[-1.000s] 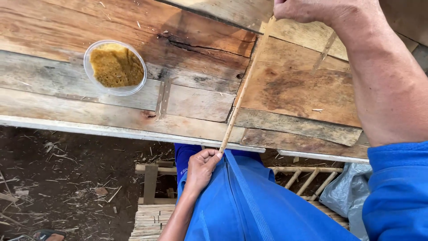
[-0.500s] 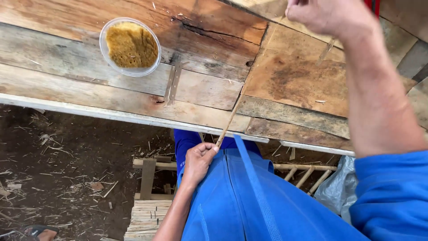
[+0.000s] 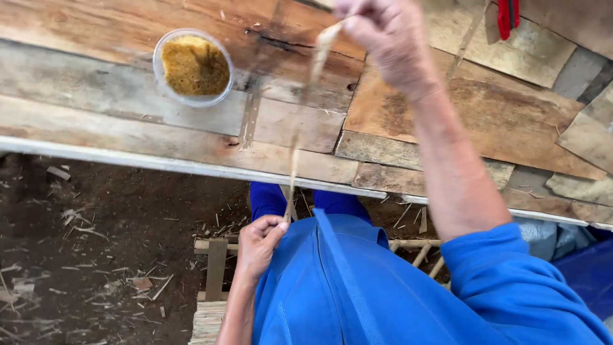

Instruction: The person is working on wooden planks, scoring them with a utility knife, applying a filler or adhesive, and fitting thin strips into the joints.

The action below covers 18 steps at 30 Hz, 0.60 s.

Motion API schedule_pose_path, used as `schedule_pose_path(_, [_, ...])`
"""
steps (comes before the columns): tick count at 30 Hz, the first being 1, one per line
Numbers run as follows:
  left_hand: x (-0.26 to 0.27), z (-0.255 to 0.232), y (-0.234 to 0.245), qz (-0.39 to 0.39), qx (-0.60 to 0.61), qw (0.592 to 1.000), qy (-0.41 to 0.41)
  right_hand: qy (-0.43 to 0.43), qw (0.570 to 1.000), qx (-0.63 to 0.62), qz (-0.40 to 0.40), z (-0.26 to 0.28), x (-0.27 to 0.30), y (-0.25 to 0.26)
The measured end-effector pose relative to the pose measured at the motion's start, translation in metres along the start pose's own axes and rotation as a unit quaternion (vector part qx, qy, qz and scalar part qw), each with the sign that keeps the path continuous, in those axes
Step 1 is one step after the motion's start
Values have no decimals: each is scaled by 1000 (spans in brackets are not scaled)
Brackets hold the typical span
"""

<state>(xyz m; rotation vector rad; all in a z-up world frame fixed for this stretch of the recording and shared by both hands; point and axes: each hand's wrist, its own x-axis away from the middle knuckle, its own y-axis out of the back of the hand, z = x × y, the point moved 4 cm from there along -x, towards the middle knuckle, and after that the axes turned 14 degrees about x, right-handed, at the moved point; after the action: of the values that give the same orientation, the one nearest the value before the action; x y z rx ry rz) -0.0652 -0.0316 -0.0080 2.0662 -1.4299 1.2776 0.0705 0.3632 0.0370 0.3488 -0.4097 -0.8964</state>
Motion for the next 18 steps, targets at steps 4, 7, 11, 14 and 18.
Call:
schedule_pose_path(4, [-9,0,-21,28,31,998,43,-114,944,311,11,-48,7,52])
schedule_pose_path(7, [-17,12,-28,45,33,997,59,-150,930,333,49,-60,13,38])
schedule_pose_path(11, [-6,18,-17,36,39,997,63,-148,948,280,-39,-33,21,-18])
schedule_pose_path(14, [-1,18,-10,35,29,999,23,-4,987,152,-47,-23,27,-42])
schedule_pose_path(18, [-6,9,-15,43,29,999,12,-2,978,163,-129,-45,32,-25])
